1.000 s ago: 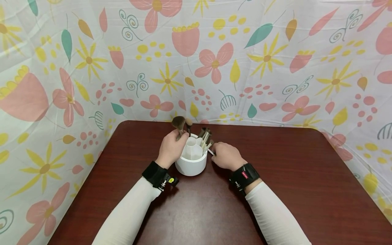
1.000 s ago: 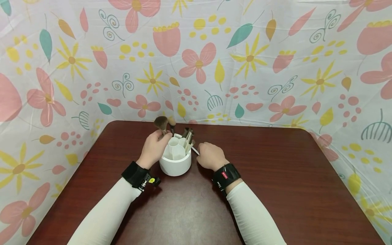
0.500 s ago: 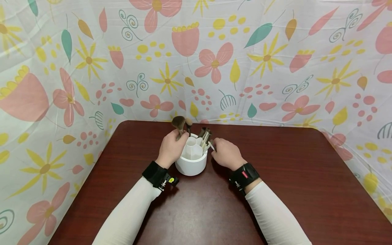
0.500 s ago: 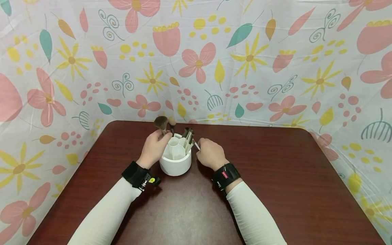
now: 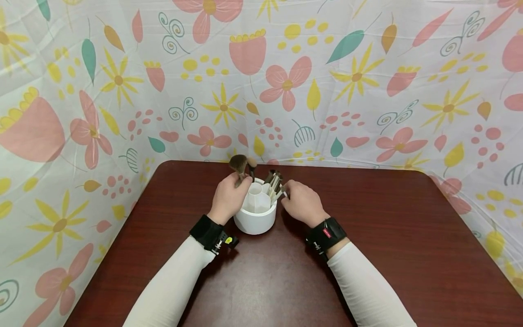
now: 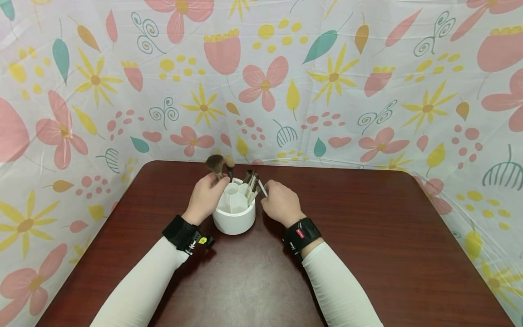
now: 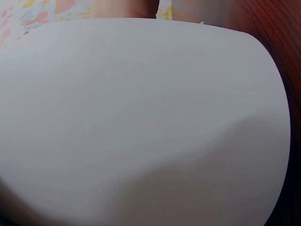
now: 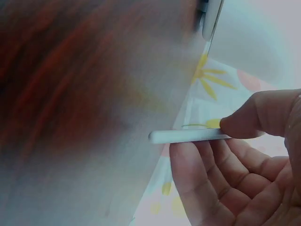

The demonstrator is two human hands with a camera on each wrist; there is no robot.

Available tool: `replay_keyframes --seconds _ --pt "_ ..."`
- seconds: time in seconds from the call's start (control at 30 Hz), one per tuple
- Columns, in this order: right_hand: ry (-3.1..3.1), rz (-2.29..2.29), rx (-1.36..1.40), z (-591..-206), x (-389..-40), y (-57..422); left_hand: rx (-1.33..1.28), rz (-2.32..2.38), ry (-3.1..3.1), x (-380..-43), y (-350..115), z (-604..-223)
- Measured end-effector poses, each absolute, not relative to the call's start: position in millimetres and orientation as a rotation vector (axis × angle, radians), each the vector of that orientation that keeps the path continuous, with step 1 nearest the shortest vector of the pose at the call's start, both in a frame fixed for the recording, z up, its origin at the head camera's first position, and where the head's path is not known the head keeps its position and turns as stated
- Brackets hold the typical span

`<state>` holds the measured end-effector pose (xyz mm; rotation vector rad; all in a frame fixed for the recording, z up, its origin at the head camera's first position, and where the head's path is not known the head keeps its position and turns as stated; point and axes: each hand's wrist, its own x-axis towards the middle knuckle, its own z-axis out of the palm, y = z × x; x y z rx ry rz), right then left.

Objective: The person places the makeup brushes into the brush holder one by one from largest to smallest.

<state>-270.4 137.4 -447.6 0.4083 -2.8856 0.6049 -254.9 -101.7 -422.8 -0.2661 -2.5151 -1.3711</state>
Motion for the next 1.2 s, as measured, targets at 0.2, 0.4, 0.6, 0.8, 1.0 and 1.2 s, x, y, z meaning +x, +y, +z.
replay_keyframes --seconds 0.2,0.4,0.6,0.8,1.0,1.2 --pt "-2.840 0.634 0.371 -446.5 -271.0 136.8 -0.262 -1.371 -2.523 -254.7 -101.5 -422.1" --pt "-2.781 0.660 0.363 -446.5 -271.7 137.2 -0.254 -1.372 -2.525 -254.7 -101.4 -421.8" --pt "-2.759 0.704 0.345 -445.6 -270.5 137.2 -0.244 -1.369 -2.525 -254.9 -101.3 -421.6" --pt "-2.727 0.720 0.349 -444.7 -270.0 137.0 -0.242 -1.373 -2.522 -254.6 -101.4 -422.0" --pt "-2.672 0.744 0.359 -441.9 -269.1 135.8 -0.242 -1.375 -2.521 -254.3 -101.6 -421.9" --pt "-2.592 0.773 0.376 -440.2 -267.5 135.2 -0.249 -1.386 -2.523 -253.5 -101.6 -421.0"
